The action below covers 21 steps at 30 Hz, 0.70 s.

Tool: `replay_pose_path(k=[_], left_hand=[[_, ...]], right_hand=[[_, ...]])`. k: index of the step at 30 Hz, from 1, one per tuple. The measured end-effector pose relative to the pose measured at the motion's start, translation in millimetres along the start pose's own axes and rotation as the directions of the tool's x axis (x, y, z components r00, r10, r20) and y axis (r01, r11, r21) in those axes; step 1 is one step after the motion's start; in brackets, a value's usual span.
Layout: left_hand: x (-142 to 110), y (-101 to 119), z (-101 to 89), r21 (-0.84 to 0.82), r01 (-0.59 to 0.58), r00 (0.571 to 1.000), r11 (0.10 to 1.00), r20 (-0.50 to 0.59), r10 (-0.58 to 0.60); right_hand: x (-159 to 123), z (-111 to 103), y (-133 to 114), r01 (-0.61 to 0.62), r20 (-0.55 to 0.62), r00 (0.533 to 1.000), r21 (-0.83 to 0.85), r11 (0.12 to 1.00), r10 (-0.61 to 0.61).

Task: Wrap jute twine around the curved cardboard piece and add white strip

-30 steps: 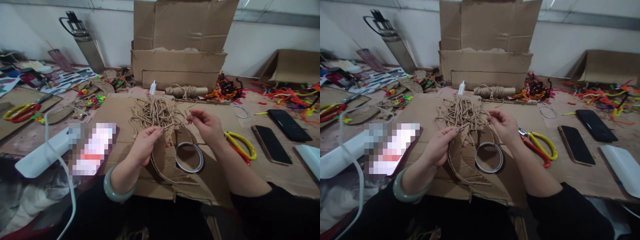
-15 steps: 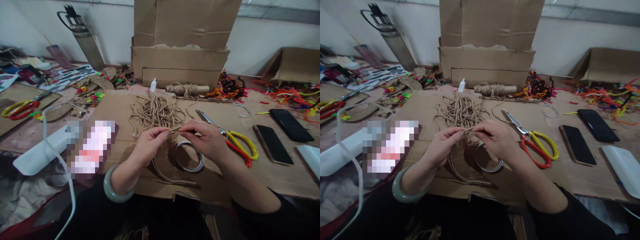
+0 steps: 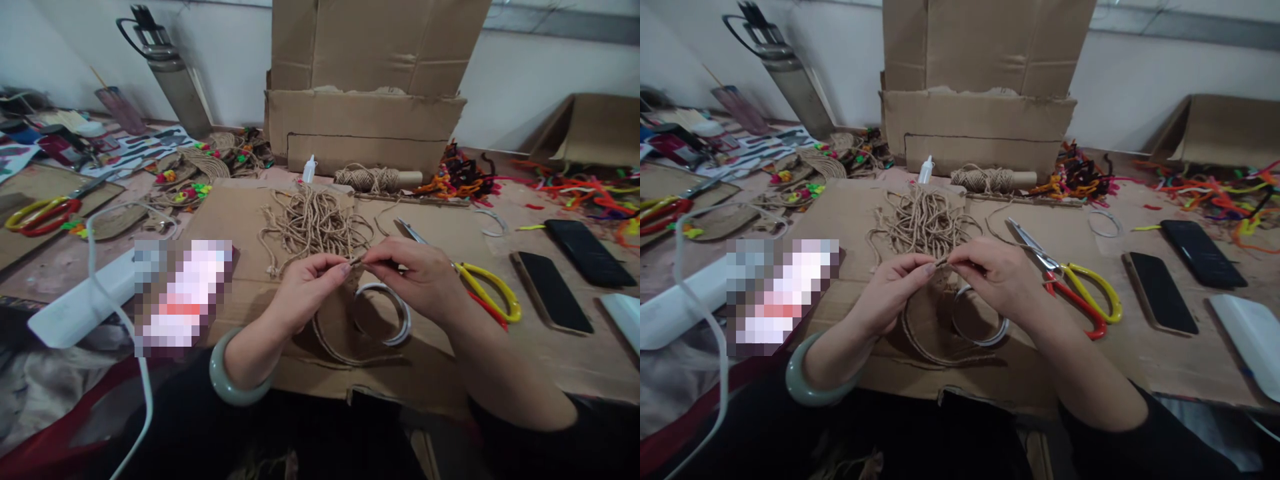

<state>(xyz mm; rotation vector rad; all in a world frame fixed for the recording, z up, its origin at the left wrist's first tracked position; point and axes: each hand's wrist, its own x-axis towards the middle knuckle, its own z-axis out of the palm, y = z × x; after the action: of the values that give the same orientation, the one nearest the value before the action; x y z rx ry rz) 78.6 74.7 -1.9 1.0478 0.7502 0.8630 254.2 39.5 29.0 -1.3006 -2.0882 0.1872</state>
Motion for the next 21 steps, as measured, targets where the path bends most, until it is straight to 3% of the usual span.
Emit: replay_pose_path(k=[14, 21], left_hand=[[0.7, 1.8, 2.8, 0.129, 0.010, 0.998, 0.992, 0.057, -0.018], [-0.1, 4.1, 3.1, 0.260, 0.026, 0.998, 0.965, 0.050, -0.040]], right_hand=[[0.1, -3.7, -7.3, 0.024, 0.090, 0.996, -0.064, 0.998, -0.018], [-1.2, -2.3, -6.4, -0.154, 0.116, 0.982, 0.035, 0.987, 0.149]])
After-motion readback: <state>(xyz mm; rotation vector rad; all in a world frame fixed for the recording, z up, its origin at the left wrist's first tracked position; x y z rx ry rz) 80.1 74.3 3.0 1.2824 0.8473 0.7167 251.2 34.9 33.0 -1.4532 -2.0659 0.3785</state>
